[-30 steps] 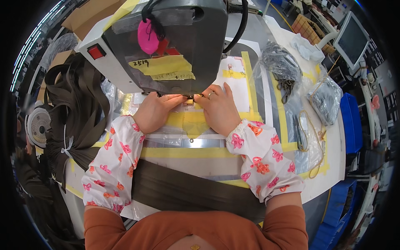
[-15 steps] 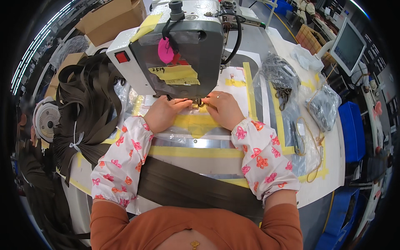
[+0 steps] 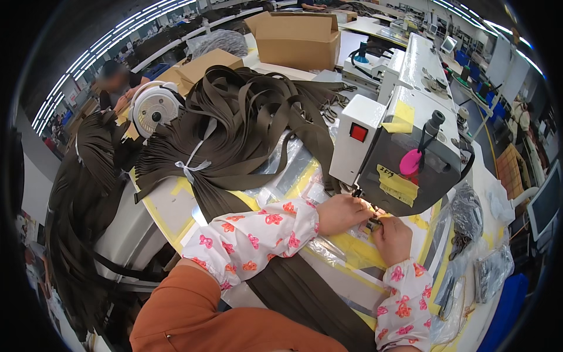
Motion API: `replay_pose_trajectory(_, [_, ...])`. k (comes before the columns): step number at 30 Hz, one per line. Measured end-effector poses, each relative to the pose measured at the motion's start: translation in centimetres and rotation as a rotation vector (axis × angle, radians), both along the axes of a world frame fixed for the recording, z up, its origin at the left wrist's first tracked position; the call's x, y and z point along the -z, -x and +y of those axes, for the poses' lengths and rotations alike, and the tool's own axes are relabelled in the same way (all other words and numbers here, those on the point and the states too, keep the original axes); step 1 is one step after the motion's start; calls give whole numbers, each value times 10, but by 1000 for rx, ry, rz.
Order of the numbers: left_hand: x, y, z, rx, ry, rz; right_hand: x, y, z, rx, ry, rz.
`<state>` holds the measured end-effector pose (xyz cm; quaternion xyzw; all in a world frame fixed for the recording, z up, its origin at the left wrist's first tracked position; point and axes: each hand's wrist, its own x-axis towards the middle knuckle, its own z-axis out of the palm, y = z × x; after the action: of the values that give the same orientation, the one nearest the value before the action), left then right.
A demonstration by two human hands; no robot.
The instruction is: Using an industrial sewing machine to assemble and sew webbing straps with hardware.
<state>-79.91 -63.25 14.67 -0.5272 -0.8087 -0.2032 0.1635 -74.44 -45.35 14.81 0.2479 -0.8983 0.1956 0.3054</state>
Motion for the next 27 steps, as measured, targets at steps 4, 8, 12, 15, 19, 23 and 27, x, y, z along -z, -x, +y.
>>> replay_pose_trajectory(4, [-1,-11,-17,61,-115,-357,4,-33,-15,-72,414,-437])
replay_pose_trajectory(8, [7,1,-22,144,-169,-927,8,-22,-3,-218,1005,-1158])
replay_pose_trajectory(12, [9,8,-17,141,-145,-1140,12,-15,3,-232,1037,-1222])
replay_pose_trajectory(15, [5,10,-17,177,-123,-1211,10,-14,3,-277,1087,-1272])
replay_pose_trajectory(19, [6,9,-17,170,-113,-1222,7,-13,7,-302,1065,-1390])
replay_pose_trajectory(23, [6,7,-16,170,-105,-1211,5,-11,9,-350,1084,-1397])
replay_pose_trajectory(27, [-1,5,-12,175,-126,-1178,5,-10,7,-330,835,-1317])
